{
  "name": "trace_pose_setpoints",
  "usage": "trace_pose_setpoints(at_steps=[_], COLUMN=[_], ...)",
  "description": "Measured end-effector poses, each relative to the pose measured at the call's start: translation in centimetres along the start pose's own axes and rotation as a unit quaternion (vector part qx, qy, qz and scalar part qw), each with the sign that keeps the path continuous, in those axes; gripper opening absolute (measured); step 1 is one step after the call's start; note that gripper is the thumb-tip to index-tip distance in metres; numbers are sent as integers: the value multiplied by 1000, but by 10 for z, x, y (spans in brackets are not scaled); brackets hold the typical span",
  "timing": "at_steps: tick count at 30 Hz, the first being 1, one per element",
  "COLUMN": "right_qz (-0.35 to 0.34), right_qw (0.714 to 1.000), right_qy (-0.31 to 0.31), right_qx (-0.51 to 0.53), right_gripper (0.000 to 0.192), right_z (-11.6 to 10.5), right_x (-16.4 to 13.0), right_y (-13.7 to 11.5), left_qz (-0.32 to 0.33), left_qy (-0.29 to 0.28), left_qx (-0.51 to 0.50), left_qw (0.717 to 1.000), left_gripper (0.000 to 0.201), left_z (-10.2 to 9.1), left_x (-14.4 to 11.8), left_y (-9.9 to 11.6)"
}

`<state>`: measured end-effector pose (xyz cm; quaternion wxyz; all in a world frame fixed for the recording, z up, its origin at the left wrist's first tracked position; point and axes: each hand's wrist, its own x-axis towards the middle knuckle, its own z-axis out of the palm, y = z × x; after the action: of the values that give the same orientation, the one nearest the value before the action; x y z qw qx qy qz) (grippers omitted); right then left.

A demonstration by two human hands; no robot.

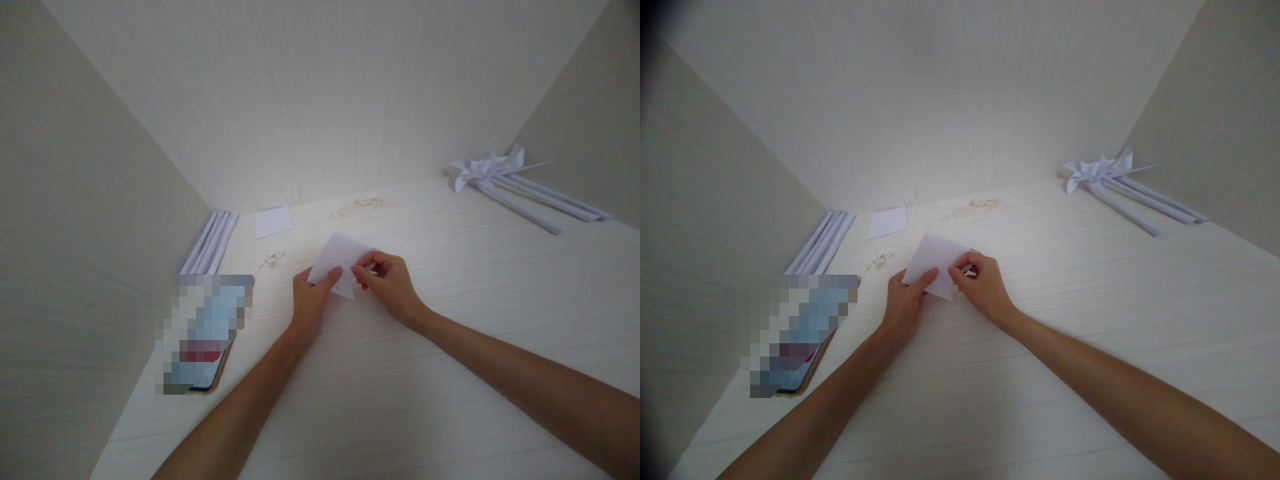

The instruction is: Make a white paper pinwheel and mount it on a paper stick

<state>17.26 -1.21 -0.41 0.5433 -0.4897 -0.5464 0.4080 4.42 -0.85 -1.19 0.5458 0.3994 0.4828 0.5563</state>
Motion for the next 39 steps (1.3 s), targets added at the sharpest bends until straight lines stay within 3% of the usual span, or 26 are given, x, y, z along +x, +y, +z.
trace_pose_setpoints(at_steps=[3,9,18,31,39], right_qz=[-26,-59,-93,-118,-140], right_qw=[999,996,993,989,990], right_qy=[19,27,6,-8,-24], right_qx=[-32,-62,-78,-83,-28], right_gripper=[10,8,12,13,11], right_z=[0,0,1,1,1], right_x=[1,0,-2,-4,-9], right_y=[3,2,3,1,-2], left_qz=[4,7,0,16,21], left_qy=[-25,-22,5,31,61], left_qx=[39,130,157,135,75], left_qw=[999,991,988,990,995], left_gripper=[17,19,24,18,19], left_z=[-2,1,4,5,3], left_x=[-1,-5,-9,-8,-6], left_y=[1,7,11,8,4])
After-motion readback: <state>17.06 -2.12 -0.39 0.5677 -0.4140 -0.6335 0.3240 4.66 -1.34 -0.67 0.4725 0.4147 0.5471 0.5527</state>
